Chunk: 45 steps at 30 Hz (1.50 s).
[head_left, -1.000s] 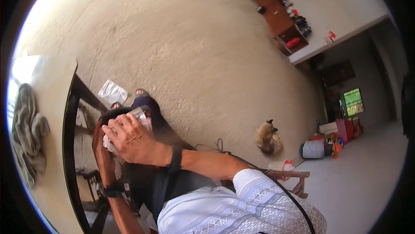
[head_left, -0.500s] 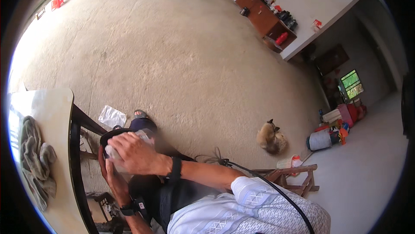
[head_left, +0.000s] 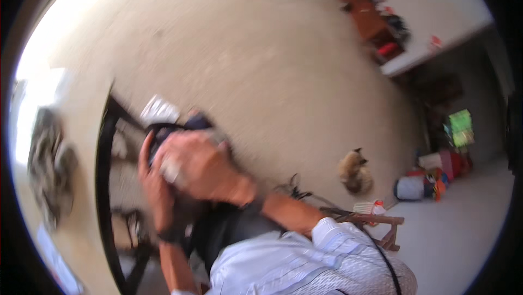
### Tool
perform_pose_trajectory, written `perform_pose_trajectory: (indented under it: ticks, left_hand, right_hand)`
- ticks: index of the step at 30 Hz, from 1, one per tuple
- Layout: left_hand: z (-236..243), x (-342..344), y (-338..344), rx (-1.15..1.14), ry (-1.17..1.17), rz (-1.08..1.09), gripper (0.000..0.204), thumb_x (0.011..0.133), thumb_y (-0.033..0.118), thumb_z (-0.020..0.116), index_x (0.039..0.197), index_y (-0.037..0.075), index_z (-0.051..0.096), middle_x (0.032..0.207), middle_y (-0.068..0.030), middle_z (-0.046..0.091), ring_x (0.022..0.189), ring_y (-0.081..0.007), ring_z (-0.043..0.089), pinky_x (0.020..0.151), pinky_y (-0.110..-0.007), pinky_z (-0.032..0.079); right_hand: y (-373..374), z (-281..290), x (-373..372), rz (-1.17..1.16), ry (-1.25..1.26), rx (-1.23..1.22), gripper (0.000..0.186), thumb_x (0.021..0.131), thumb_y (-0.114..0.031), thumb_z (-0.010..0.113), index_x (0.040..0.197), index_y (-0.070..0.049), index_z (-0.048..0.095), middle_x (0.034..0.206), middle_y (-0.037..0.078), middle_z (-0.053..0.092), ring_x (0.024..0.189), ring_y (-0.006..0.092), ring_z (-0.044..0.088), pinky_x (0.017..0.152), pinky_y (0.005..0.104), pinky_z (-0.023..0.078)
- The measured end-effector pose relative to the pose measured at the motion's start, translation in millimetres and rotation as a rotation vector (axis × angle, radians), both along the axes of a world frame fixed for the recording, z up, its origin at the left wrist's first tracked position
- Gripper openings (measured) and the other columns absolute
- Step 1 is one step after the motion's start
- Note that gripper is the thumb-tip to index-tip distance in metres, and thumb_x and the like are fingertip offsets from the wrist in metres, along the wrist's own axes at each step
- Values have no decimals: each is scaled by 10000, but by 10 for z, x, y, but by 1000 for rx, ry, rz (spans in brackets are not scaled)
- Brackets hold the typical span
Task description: Wiping and cleaning the exterior surface of an electric kettle with a cloth.
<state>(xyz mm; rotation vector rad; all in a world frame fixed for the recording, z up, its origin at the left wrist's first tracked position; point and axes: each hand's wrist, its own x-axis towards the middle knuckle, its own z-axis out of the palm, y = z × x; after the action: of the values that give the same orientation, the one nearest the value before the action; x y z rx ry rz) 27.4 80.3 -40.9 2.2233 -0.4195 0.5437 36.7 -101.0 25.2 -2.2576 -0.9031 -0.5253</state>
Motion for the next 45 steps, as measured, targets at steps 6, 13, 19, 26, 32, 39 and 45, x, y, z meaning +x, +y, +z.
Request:
perform_pose_trajectory:
  ticks: [6, 13, 19, 26, 32, 39, 45]
  left_hand:
    - [314, -79, -478, -931, 575, 87, 521, 999, 121, 753, 1490, 13, 614, 1181, -50, 711, 1006, -101, 643, 881, -265, 544]
    - [370, -113, -430, -942, 506, 102, 471, 1013, 145, 749, 1448, -6, 649, 1170, -57, 738, 1017, -100, 660, 908, -270, 554]
    - [376, -20, -525, -991, 511, 76, 459, 1009, 122, 749, 1438, -13, 655, 1143, -51, 731, 1003, -86, 651, 891, -264, 553]
    - [338, 34, -482, -960, 504, 139, 489, 1016, 144, 747, 1466, -11, 632, 1195, -75, 733, 1039, -98, 653, 922, -265, 546]
    - [407, -34, -489, -975, 534, 144, 500, 1019, 152, 752, 1477, -6, 624, 1175, -47, 726, 992, -67, 636, 861, -236, 541]
    - [433, -2, -479, -952, 531, 123, 464, 1017, 146, 756, 1437, -22, 651, 1057, -18, 740, 890, -48, 635, 784, -232, 545]
    - [397, 22, -518, -894, 475, 132, 471, 1007, 142, 765, 1422, -44, 645, 1073, -76, 748, 932, -98, 672, 828, -278, 567]
  right_hand:
    - [-265, -111, 248, -253, 365, 251, 360, 1027, -258, 713, 1266, 7, 668, 1177, 280, 719, 1089, 473, 706, 962, 497, 570]
    - [-298, -37, -38, -171, 524, 253, 467, 1065, -331, 662, 1375, 18, 643, 1295, 271, 702, 1202, 450, 692, 994, 496, 560]
    - [-317, -33, -378, -72, 84, -50, 623, 1023, -365, 713, 1510, -11, 553, 1474, 206, 619, 1392, 421, 573, 1178, 531, 430]
    - [-274, -70, 21, -47, 65, 18, 574, 993, -296, 744, 1456, 1, 581, 1406, 204, 651, 1291, 401, 624, 1091, 504, 482]
    - [-237, 21, 336, -185, 637, 209, 411, 1030, -278, 708, 1298, 28, 651, 1206, 260, 705, 1127, 462, 684, 950, 494, 549]
    - [-247, -57, -92, -150, 280, 155, 532, 1019, -275, 717, 1432, 34, 586, 1377, 266, 656, 1271, 454, 638, 1081, 526, 504]
    - [-138, -77, -358, -173, 94, -50, 696, 923, -178, 776, 1531, 19, 500, 1528, 229, 532, 1404, 459, 515, 1172, 577, 412]
